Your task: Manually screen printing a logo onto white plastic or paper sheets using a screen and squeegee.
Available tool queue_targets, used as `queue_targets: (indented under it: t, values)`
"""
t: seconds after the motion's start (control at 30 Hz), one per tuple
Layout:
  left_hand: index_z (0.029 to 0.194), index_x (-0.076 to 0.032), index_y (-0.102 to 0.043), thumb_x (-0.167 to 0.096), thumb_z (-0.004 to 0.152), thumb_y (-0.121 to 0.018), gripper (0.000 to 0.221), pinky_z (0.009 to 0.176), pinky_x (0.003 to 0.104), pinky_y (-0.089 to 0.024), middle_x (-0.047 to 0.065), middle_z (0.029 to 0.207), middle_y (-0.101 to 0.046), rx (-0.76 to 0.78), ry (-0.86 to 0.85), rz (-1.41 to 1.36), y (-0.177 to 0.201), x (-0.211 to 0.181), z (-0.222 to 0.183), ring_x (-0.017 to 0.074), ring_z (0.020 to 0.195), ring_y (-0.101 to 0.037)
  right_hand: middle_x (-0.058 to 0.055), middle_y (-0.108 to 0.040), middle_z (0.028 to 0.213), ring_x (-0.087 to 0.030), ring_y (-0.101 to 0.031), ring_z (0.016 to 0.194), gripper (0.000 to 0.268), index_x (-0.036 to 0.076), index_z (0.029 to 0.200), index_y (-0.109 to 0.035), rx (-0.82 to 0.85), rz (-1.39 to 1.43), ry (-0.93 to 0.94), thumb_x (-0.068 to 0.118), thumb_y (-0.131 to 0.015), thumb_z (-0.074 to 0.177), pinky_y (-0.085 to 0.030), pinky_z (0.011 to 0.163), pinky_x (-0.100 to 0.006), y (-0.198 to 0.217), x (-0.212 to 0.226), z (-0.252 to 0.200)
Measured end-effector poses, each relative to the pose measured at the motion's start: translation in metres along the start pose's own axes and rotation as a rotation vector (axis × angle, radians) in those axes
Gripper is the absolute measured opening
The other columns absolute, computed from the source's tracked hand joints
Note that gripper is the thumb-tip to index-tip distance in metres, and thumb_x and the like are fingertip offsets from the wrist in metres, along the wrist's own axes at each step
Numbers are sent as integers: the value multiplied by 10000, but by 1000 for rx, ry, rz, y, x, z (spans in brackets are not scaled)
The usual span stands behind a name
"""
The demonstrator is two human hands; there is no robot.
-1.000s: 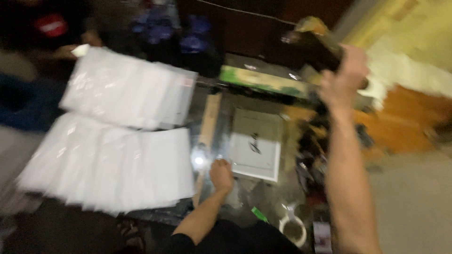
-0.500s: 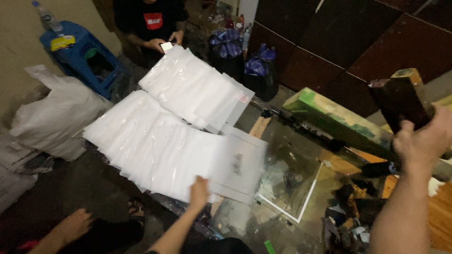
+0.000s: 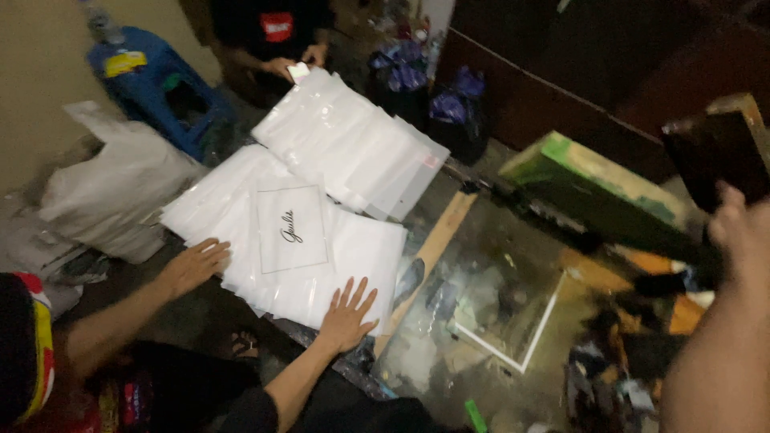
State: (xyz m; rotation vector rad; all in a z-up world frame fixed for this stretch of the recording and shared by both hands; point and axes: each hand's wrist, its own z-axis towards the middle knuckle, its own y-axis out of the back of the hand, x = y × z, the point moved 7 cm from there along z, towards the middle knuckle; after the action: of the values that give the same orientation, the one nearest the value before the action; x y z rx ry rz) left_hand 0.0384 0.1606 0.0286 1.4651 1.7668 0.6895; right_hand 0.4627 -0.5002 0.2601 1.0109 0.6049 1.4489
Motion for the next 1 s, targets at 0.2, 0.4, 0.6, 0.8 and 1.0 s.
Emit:
queue_targets:
  t: [0.2, 0.4, 0.6, 0.8, 1.0]
  values:
    - [1679, -340, -436, -455, 1153, -387, 541, 1263, 557, -240, 15, 1801, -302, -707, -254, -71, -62, -33, 20, 271, 1668, -219, -265, -724, 1234, -453, -655, 1047, 573, -63, 1411, -749, -299, -27, 514, 163, -944, 922, -482, 888, -506, 144, 129, -38]
    - [1680, -290, -443, -401, 1149, -436, 542, 1256, 596, -218, 85, 1799, -288, -358, -600, -331, -46, -183, 39, 358, 1644, -254, -255, -705, 1177, -455, -627, 1026, 478, -37, 1316, -695, -266, 103, 414, 93, -902, 906, -451, 850, -522, 175, 167, -60]
    - [1736, -228, -269, -663, 1089, -264, 779, 1329, 632, -60, 146, 1832, -65, -120, -725, -83, -29, -290, 127, 371, 1686, -15, -244, -700, 1245, -449, -622, 1109, 566, -17, 1303, -662, -229, 147, 358, 68, -861, 780, -477, 969, -511, 186, 181, -85]
    - [1726, -257, -302, -643, 1094, -366, 744, 1335, 569, -55, 97, 1839, -85, -191, -839, 13, -38, -301, 154, 319, 1693, -19, -107, -673, 1190, -337, -593, 1084, 465, 102, 1321, -624, -182, 156, 230, 207, -765, 890, -402, 820, -451, 185, 184, -89]
    - [1716, -239, -332, -638, 1094, -387, 741, 1331, 583, -70, 103, 1836, -113, -173, -851, -9, -41, -301, 146, 318, 1692, -33, -148, -690, 1252, -393, -613, 1115, 507, 57, 1295, -630, -197, 169, 306, 119, -857, 845, -448, 838, -494, 195, 194, -85]
